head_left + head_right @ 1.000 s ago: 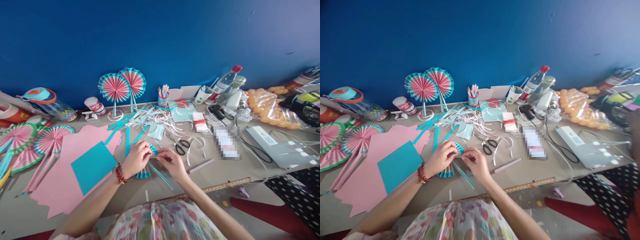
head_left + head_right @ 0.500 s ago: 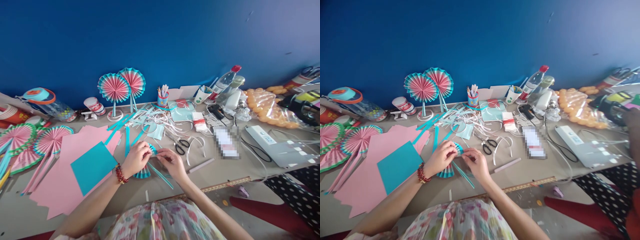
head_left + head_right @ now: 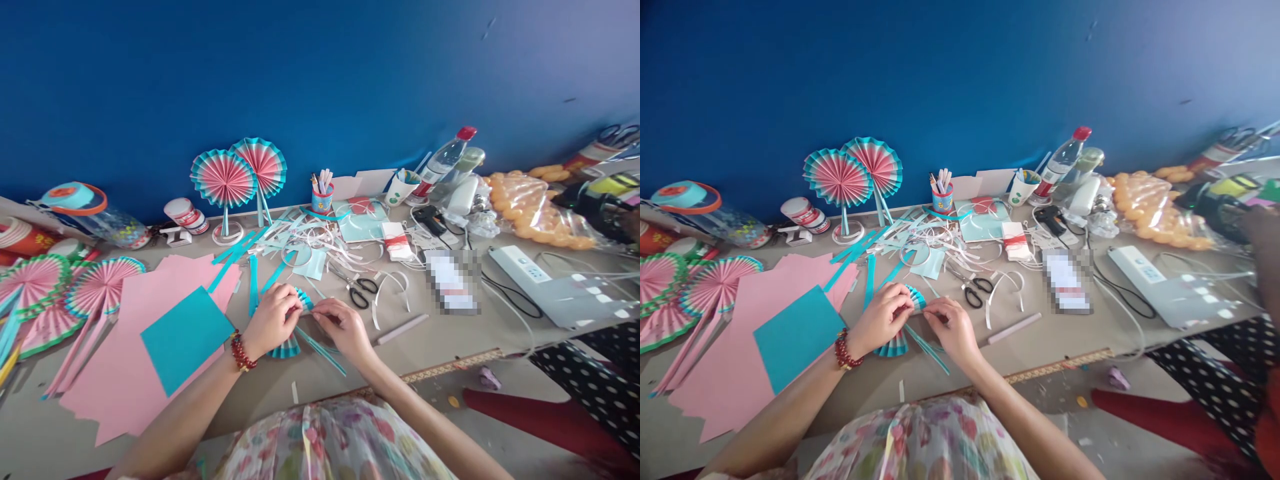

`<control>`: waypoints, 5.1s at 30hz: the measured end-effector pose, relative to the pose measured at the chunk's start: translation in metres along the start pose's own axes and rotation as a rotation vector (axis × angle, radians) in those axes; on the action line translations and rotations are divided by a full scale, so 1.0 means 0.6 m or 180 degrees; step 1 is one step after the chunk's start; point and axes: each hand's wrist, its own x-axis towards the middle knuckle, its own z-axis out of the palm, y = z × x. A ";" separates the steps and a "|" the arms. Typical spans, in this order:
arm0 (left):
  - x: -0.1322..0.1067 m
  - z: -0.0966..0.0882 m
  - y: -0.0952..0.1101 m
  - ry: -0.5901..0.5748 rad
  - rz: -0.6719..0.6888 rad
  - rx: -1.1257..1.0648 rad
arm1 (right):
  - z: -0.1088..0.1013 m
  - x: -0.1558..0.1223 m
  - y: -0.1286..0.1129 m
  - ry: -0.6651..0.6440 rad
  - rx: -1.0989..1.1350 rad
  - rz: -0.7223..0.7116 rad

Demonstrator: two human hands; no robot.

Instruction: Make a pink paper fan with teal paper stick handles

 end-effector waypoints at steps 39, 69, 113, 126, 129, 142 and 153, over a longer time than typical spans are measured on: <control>-0.005 -0.005 -0.001 -0.0184 0.0131 0.0054 | -0.046 0.045 -0.010 -0.0888 -0.1473 -0.0711; 0.044 -0.106 -0.084 0.1612 -0.0348 0.1060 | -0.081 0.177 -0.027 -0.0471 -0.2540 -0.2463; 0.025 -0.088 0.077 0.0946 0.0565 0.0348 | -0.032 0.077 -0.131 0.0229 0.1640 -0.0490; 0.026 -0.085 0.075 0.1026 0.0680 0.0318 | -0.034 0.064 -0.125 0.0512 0.1238 -0.0484; 0.026 -0.083 0.076 0.1014 0.0649 0.0260 | -0.031 0.064 -0.125 0.0574 0.1221 -0.0442; 0.027 -0.083 0.075 0.1131 0.0528 -0.0099 | -0.039 0.064 -0.124 0.0587 0.1224 -0.0807; 0.034 -0.090 0.072 0.1102 0.0450 -0.0079 | -0.057 0.085 -0.130 0.0328 0.0295 -0.1381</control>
